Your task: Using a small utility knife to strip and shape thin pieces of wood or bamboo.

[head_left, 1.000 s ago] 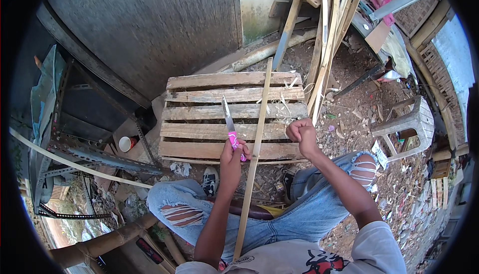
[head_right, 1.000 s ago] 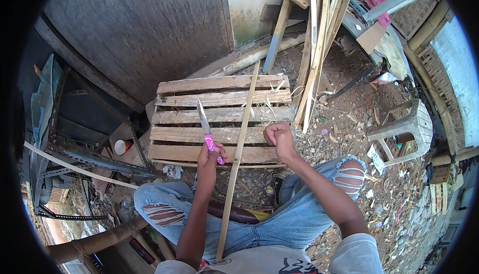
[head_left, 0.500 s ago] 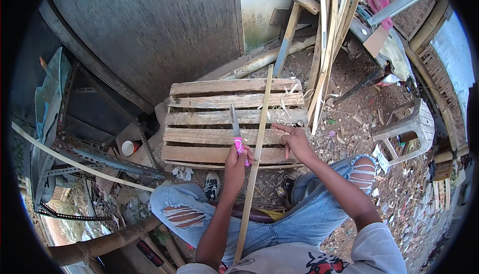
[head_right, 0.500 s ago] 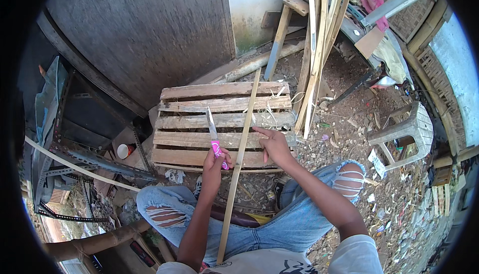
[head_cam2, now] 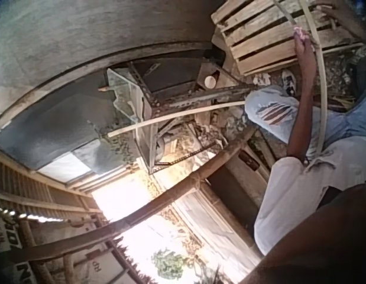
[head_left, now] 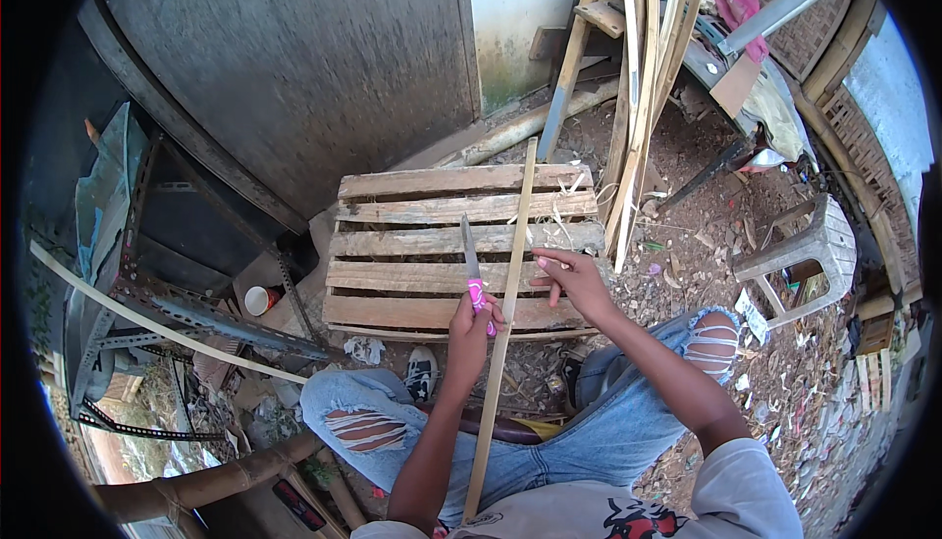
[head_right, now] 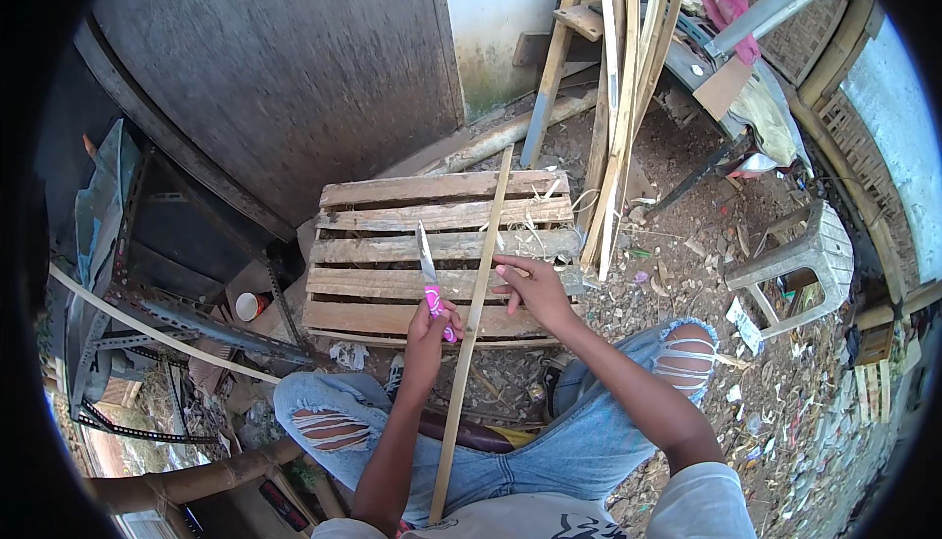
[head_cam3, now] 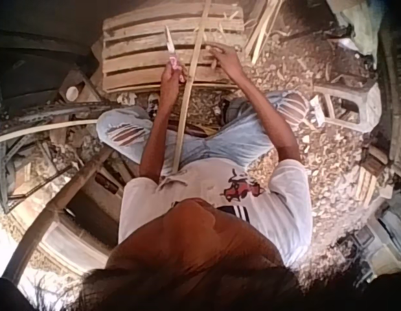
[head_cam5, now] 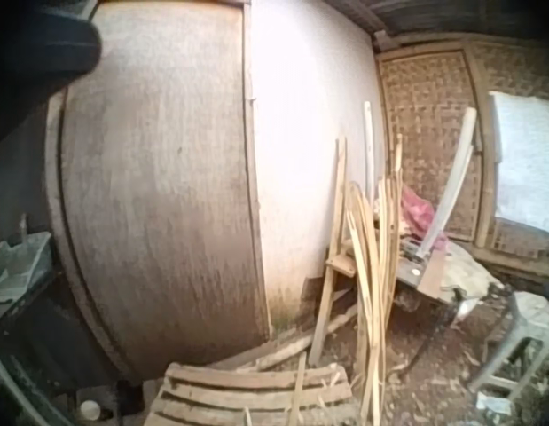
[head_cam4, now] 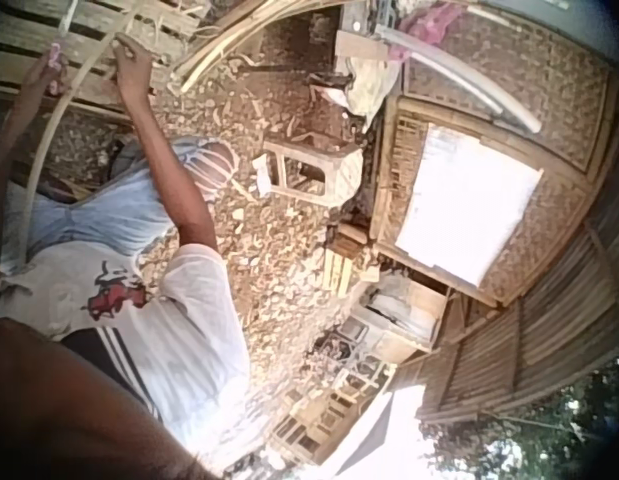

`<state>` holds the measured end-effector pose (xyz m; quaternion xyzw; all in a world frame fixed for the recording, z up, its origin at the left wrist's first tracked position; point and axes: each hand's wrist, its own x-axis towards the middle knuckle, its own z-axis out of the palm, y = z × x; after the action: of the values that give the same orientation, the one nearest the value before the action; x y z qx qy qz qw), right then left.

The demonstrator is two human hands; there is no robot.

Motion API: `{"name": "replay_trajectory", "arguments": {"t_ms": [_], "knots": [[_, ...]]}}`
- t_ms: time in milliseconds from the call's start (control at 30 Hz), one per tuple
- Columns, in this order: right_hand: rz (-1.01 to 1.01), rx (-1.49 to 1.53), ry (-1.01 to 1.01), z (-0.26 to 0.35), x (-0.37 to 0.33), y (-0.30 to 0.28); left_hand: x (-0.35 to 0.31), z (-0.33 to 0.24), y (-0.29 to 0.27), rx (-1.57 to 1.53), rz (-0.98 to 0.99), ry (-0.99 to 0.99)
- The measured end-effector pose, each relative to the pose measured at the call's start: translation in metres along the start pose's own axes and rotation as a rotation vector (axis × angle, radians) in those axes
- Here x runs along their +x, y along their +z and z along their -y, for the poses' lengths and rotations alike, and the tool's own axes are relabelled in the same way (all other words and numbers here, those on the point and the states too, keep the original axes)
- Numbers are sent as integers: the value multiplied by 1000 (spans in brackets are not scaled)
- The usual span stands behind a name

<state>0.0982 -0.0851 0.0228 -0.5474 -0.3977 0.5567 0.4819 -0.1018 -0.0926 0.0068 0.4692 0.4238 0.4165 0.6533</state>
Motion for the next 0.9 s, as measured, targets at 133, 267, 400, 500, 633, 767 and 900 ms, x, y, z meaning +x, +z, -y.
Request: {"name": "replay_trajectory", "arguments": {"t_ms": [133, 267, 400, 500, 633, 767, 900], "knots": [[-15, -36, 56, 7, -3, 0, 0, 2, 0, 9, 19, -6], [9, -85, 142, 12, -5, -1, -2, 0, 0, 38, 8, 3], [-76, 55, 73, 7, -2, -1, -2, -3, 2, 17, 9, 0], [-36, 191, -65, 2, 2, 0, -2, -3, 3, 11, 12, -8], [5, 81, -57, 2, -2, -3, -2, 0, 2, 0, 18, -10], [-42, 5, 1, 10, -9, 3, -3, 0, 2, 19, 17, 6], [-161, 110, -37, 6, -9, 3, -3, 0, 4, 36, 21, -8]]}}
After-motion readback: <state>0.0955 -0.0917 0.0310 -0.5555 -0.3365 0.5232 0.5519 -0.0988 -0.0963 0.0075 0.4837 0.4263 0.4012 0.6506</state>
